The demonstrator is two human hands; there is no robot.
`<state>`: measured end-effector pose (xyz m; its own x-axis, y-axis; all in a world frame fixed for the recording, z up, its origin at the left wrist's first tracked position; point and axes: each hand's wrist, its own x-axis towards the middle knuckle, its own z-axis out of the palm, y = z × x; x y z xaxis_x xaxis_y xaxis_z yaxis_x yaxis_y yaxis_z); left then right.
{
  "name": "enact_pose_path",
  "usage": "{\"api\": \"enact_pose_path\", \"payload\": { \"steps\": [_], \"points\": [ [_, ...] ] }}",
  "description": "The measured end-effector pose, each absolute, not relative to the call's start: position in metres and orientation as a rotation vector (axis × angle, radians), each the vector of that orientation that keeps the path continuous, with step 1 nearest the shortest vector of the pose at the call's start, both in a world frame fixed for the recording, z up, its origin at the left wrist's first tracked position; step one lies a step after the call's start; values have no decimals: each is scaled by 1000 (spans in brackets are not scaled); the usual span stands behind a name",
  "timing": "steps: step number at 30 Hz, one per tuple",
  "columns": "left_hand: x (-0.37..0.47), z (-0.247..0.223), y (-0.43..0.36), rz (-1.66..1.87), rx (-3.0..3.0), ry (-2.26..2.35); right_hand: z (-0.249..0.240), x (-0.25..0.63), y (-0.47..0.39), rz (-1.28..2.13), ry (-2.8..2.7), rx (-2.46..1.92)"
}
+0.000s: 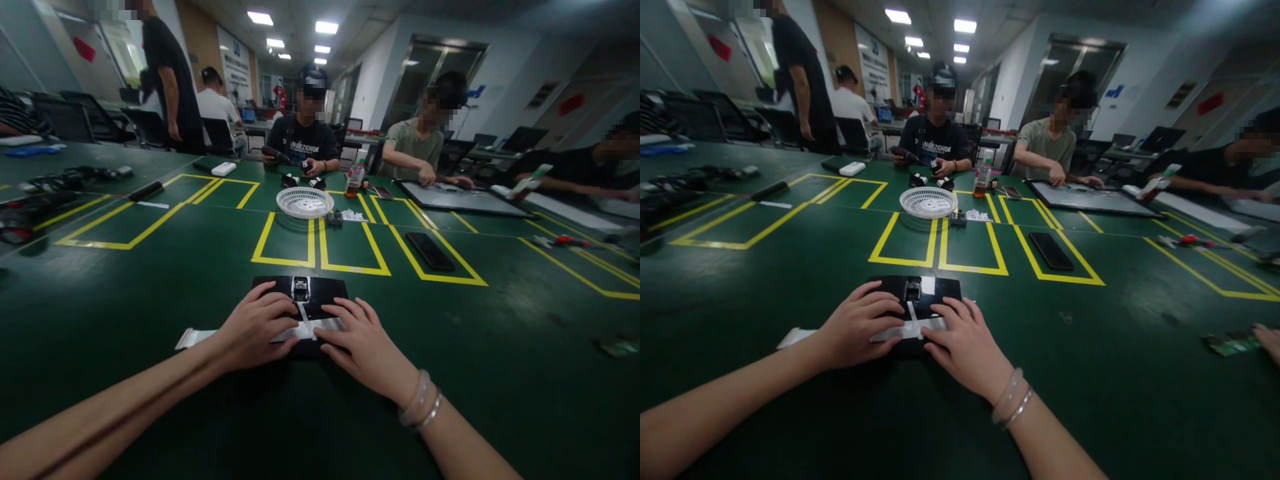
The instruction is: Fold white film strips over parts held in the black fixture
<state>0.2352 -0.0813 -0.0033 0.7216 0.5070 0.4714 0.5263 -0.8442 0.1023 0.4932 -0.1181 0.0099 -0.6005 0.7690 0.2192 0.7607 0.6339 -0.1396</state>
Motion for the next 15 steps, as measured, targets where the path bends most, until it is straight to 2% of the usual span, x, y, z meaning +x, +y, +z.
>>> {"api": "enact_pose_path", "payload": {
  "steps": [7, 15],
  "points": [
    [233, -13, -76, -438, -2931, -1050, 10, 495, -116, 55, -2550, -1226],
    [238, -13, -73, -460, -3029, -1021, 8, 511, -104, -67, -2084, -1297]
  ]
}}
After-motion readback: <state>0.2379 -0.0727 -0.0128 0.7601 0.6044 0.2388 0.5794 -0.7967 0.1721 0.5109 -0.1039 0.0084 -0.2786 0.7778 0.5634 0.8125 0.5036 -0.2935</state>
